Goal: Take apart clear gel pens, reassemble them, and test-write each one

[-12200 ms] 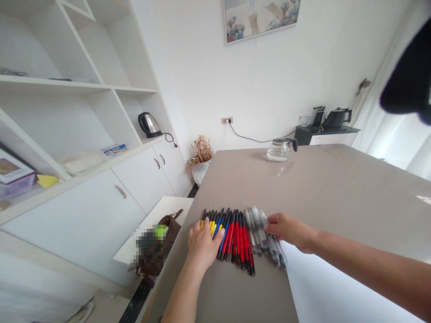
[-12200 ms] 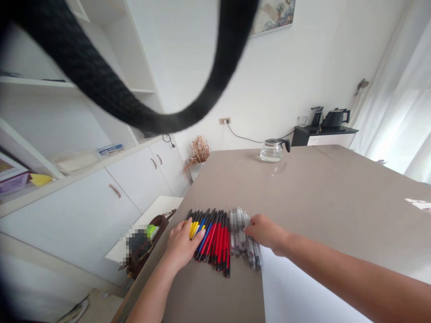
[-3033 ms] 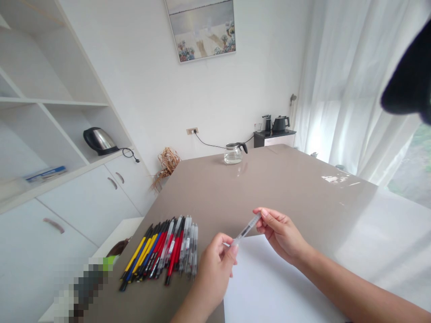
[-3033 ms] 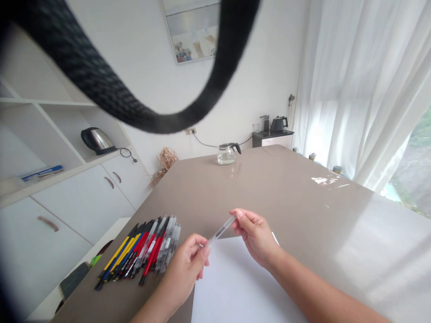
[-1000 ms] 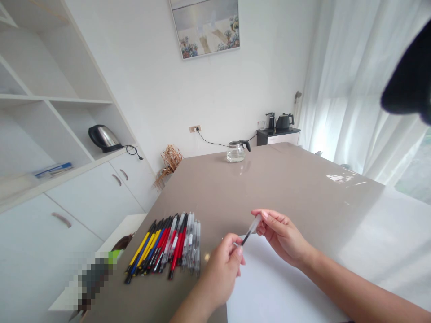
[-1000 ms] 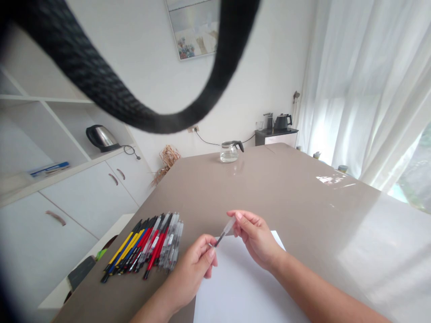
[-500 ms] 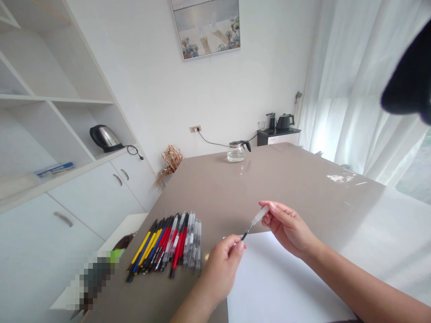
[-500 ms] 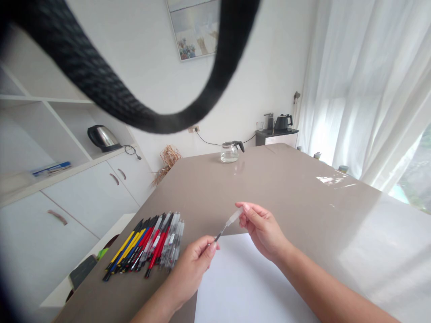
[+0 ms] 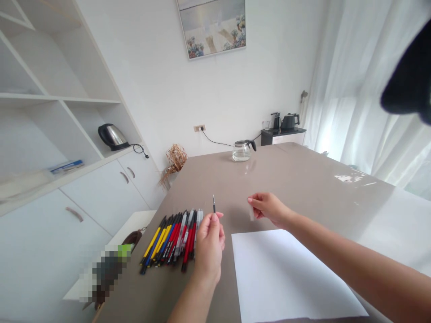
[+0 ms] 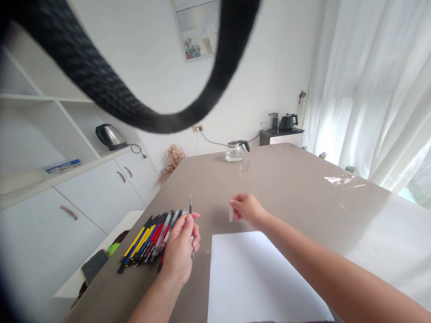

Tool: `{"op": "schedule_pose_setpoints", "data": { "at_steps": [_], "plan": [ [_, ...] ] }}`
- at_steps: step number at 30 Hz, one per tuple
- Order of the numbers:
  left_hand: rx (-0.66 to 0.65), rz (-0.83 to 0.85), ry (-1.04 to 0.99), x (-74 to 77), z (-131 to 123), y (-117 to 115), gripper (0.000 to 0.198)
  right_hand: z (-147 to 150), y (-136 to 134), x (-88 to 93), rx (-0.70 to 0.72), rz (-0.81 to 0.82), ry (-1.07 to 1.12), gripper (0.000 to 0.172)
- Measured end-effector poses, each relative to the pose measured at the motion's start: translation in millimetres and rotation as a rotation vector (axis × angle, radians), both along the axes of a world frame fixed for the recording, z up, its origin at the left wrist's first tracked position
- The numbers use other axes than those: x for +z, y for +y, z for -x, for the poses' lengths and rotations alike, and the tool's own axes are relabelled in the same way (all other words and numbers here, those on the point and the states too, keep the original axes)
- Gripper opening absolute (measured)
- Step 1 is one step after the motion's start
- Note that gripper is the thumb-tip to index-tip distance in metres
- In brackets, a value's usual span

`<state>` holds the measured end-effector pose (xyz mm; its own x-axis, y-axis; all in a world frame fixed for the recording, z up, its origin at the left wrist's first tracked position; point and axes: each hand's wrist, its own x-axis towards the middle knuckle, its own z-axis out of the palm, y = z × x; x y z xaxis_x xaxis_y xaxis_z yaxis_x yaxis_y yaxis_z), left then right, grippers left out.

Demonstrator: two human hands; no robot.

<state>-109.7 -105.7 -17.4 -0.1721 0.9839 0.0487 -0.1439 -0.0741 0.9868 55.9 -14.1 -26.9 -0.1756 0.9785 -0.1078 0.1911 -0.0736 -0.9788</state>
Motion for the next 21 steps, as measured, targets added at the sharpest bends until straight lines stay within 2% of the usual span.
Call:
{"op": "schedule_pose_setpoints", "data": {
  "at_steps": [1, 2, 6, 9, 15, 21],
  "plan": [
    [0.017, -0.012, -0.02, -0.5, 3, 1, 0.031, 11, 8, -1.5, 0.017, -0.017, -0.154, 0.019],
    [0.03, -0.023, -0.036, -1.4, 5, 2, 0.031, 23, 16, -3.5, 0.034, -0.017, -0.219, 0.017],
    [0.101, -0.04, -0.084, -5.8, 13, 7, 0.032, 65, 41, -15.3, 0.086, -0.008, -0.396, 0.015],
    [0.175, -0.032, -0.116, -8.4, 17, 12, 0.032, 82, 52, -24.5, 0.091, -0.035, -0.526, 0.013],
    [0.209, -0.022, -0.144, -12.6, 20, 17, 0.03, 84, 61, -33.4, 0.102, -0.08, -0.674, 0.024],
    [0.197, -0.022, -0.145, -11.3, 20, 16, 0.03, 81, 60, -33.4, 0.119, -0.08, -0.691, 0.027]
  ]
}}
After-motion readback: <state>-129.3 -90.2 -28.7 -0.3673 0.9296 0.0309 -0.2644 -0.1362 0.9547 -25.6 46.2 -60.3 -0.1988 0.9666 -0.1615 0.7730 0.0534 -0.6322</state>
